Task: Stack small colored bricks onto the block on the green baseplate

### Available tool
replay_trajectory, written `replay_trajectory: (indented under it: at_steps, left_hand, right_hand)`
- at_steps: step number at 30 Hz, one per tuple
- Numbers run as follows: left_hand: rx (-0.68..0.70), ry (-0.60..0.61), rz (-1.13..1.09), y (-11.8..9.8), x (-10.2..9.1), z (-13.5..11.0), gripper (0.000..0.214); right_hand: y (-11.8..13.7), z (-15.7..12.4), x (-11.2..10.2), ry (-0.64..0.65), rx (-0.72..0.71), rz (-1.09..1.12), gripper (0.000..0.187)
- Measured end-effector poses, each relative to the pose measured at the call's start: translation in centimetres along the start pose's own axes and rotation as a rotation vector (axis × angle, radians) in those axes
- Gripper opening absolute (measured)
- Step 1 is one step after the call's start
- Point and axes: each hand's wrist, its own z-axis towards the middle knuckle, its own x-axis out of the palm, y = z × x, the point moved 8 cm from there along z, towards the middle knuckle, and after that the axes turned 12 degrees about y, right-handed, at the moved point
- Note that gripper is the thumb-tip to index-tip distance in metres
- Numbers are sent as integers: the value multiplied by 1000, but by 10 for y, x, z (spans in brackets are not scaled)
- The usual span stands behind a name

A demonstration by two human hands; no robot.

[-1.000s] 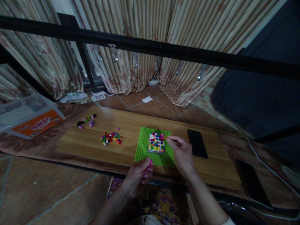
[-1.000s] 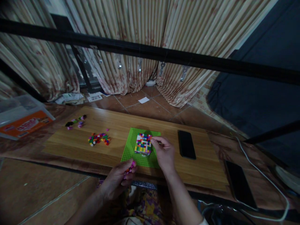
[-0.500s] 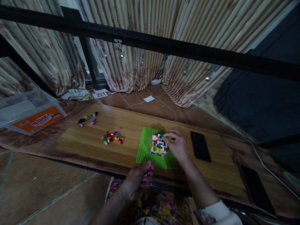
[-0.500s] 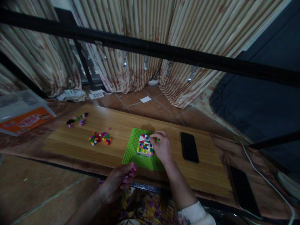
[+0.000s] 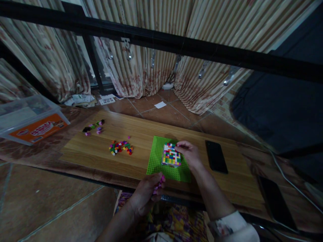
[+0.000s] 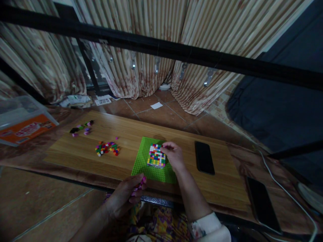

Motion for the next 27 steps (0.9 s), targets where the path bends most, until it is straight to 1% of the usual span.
replay_trajectory:
  at_steps: [7, 10, 13, 14, 16, 17, 18, 20, 22, 24, 27]
  left_hand:
    - [4, -24, 27, -1, 1, 0, 29]
    - [13, -24, 40, -1, 2, 0, 30]
    - [29, -34, 35, -3, 3, 0, 31]
    - [34, -41, 34, -3, 4, 0, 32]
    - [43, -54, 38, -4, 5, 0, 32]
    - [48, -56, 43, -4, 7, 0, 32]
    - [53, -55, 49, -5, 9, 1, 32]
    - [64, -41, 65, -4, 14, 3, 33]
    - [78, -13, 89, -5, 20, 5, 33]
    - [89, 21, 115, -5, 27, 7, 32]
    - [96, 51, 139, -5, 33, 8, 31]
  right_hand:
    - [-4, -1, 4, 1, -11, 53, 25]
    - [-3, -4, 2, -7, -30, 52, 31]
    - [5, -20, -6, -75, -85, 29, 41]
    - [9, -29, -8, -108, -106, 9, 40]
    - [20, -52, -10, -143, -132, -51, 30]
    - [23, -64, -6, -114, -119, -78, 24]
    - [27, -75, 1, -52, -109, -106, 21]
    - [35, -94, 21, 114, -109, -183, 18]
    - [40, -110, 33, 191, -114, -224, 17]
    - [43, -117, 37, 206, -121, -219, 16]
    - [45, -120, 38, 214, -130, -185, 14]
